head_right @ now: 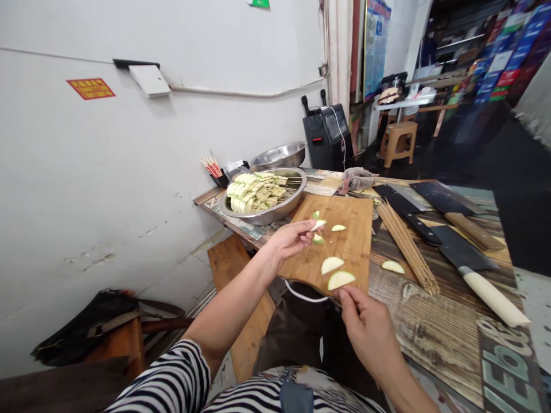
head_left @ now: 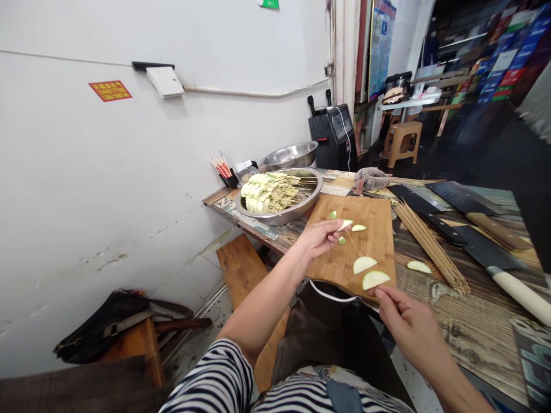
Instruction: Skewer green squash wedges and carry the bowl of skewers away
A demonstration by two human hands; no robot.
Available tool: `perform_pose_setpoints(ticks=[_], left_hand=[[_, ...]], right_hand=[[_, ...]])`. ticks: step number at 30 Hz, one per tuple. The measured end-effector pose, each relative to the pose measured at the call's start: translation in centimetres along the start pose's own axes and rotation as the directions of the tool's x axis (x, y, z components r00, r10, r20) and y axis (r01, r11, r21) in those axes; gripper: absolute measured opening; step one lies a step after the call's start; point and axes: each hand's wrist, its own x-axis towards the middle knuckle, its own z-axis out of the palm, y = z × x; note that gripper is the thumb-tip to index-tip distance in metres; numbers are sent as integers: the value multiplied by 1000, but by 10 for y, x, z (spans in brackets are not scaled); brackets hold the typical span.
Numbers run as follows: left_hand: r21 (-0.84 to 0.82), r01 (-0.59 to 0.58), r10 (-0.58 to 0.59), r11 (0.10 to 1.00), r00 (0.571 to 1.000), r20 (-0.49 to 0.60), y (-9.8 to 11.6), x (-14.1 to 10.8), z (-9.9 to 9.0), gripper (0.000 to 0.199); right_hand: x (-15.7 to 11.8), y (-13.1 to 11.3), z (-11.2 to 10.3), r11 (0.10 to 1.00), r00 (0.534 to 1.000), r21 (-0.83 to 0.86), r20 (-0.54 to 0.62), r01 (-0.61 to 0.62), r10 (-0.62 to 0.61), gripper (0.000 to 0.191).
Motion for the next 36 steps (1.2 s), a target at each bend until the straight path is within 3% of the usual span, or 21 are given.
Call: perform_pose_setpoints(ticks=[5,12,19,24,36], left_hand=[[-45,-4,2,999,1000,-27,-4,2,6,20],[-77,9,-24,997,980,-196,-18,6,17,20],[-123,-16,-18,992,964,-266,-23,5,26,15],[-143,-66,24,988,961,-274,-27,9,23,11],[-130,-62,25,990,964,-265,-23,-3,28,15]], right_hand=[[5,1,4,998,1000,57,3,-27,27,48],[7,-4,11,995,1000,102,10,-21,20,51],[4,0,12,995,998,98,45,-37,33,50],[4,3,16,997,999,72,35,-27,24,50],[7,2,21,997,996,-8,-31,78,-78,45]])
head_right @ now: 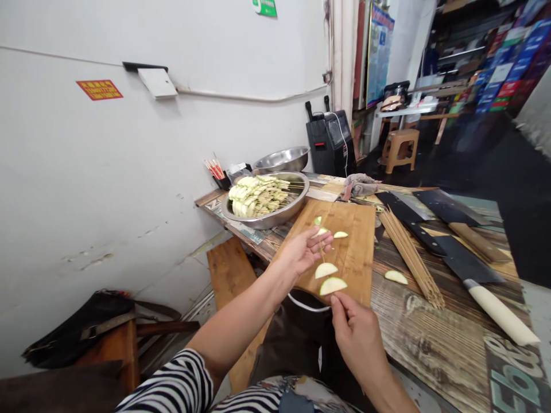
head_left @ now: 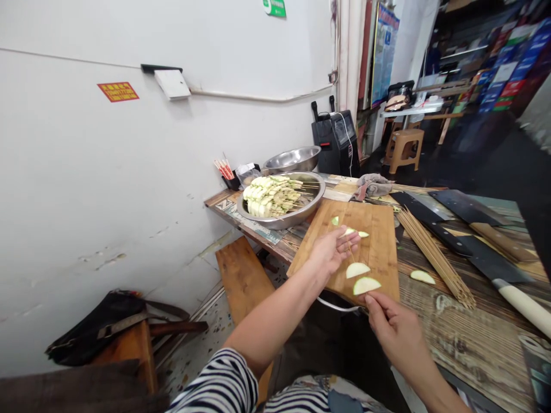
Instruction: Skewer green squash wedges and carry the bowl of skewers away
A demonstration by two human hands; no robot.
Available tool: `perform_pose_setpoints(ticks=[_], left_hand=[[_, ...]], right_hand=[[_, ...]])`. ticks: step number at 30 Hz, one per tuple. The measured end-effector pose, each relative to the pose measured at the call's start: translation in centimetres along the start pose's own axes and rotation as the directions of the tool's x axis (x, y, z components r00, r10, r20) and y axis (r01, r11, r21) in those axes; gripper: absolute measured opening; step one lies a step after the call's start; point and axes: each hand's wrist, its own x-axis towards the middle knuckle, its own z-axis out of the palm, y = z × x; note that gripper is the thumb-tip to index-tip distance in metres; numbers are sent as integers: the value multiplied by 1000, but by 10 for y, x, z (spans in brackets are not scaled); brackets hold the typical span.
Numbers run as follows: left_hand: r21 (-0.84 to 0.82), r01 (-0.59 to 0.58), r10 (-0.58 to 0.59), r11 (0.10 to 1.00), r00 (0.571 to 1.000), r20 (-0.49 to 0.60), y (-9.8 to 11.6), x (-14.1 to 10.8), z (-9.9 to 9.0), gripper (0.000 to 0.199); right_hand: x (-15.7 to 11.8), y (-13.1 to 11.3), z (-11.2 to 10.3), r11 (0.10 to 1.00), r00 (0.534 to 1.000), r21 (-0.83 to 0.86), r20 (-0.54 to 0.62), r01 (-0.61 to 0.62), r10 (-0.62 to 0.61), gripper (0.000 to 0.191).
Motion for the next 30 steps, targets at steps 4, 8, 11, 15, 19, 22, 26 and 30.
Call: perform_pose_setpoints(ticks=[4,8,11,15,19,22,26,30], left_hand=[[2,-60,60,998,998,22,0,-6,-2,12],[33,-95,94,995,995,34,-7,-12,-3,11],[40,-84,81,996,994,75,-14,-17,-1,12],[47,-148,144,988,987,76,-19,-24,4,13],[103,-110,102,989,992,81,-25,-27,10,14],[173,-70,44,982,988,150,-19,-20,5,15],[386,-329,265,862,941,208,11,2,-22,17],[684,-501,399,530,859,320,29,24,-49,22]], right_hand=[[-2,-1,3,998,999,-20,-16,51,-52,43],[0,-3,0,998,997,-28,-52,60,-61,44],[6,-7,-4,994,993,-67,-83,84,-89,40],[14,-16,-6,982,984,-101,-70,157,-164,35],[19,-19,-6,977,980,-151,-105,150,-166,36],[21,-15,-20,981,986,-165,-114,102,-122,39],[24,-5,-54,988,987,-155,-162,-16,-9,41],[22,11,-74,982,968,-87,-200,-169,149,49]])
